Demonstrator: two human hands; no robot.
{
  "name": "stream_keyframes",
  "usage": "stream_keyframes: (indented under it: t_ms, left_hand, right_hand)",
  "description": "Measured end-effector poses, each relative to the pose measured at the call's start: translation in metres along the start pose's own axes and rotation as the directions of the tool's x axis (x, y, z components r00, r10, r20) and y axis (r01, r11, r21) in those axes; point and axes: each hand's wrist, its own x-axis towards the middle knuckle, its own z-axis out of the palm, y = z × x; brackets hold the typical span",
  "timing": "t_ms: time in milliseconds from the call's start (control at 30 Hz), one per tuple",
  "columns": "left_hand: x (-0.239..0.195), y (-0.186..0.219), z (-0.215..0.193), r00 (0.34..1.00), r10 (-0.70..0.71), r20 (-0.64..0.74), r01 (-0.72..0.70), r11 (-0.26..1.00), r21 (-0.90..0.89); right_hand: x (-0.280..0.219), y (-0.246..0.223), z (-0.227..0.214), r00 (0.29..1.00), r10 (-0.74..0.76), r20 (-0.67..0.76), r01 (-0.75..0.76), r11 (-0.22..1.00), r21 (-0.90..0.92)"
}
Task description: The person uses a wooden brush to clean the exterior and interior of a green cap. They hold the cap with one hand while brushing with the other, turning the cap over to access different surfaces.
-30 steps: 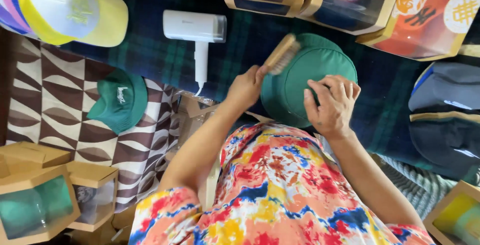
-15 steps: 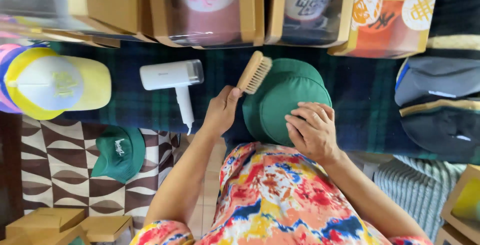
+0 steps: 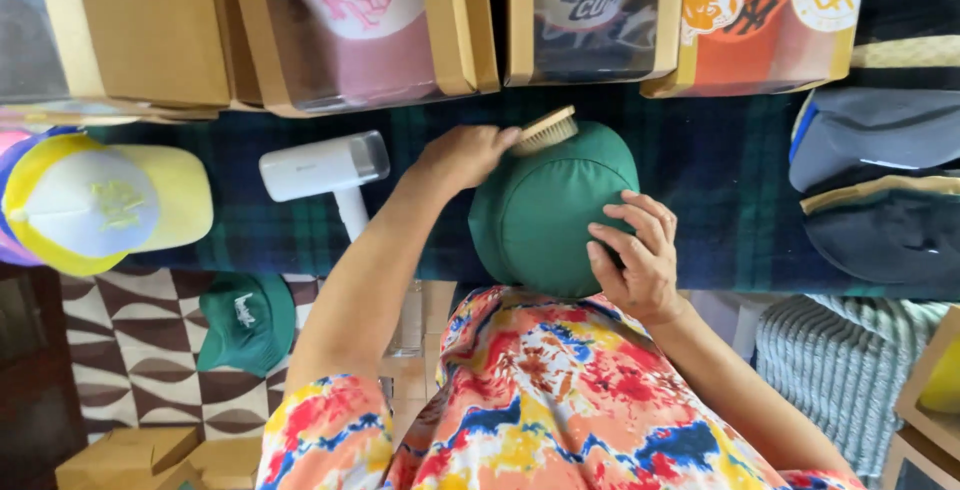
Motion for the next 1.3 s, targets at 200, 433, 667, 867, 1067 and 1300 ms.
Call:
stream_keyframes:
  t_ms: [200,433,667,867,1067,1300]
  left_hand:
    - [-0.004,0.003,0.002,0.977,-0.205,-0.055,0.211,0.959,0.19]
    - [-0.023,0.004,0.02,0.981,-0.126,-0.148,0.151,0.973,0.172]
    - [-0.107,0.109,0.082,0.821,-0.293,-0.489,-0.133,0.736,-0.664]
    - [-0.114,0.102,0.103,0.638,0.129,-0.759,-0.513,0.806,-0.294]
    - [-0.089,-0.068,0.216,0.821,-0.55,-0.153,0.163,0.481,-0.861]
    - [-0.096,-0.019,0.196,0.881,-0.433,0.192,0.257,0.096,-0.962]
  right_hand:
    - [0.0,-0.001,-0.001,1.0,0.029,-0.006,-0.029,0.999,0.014]
    - [0.016,-0.007,-0.015,0.997,0.03,0.071,-0.023,0.996,-0.087]
    - [0.038,-0.067,-0.018,0.913,0.211,0.349,-0.386,0.722,0.574]
    - [0.048,-0.036,-0.034,0.923,0.276,0.268,-0.36,0.865,0.349]
    - [0.079,0.032,-0.055,0.799,0.305,0.518,-0.453,0.872,0.185]
    - [0.046,0.103,-0.018,-0.114,0.818,0.564,-0.944,0.087,-0.317]
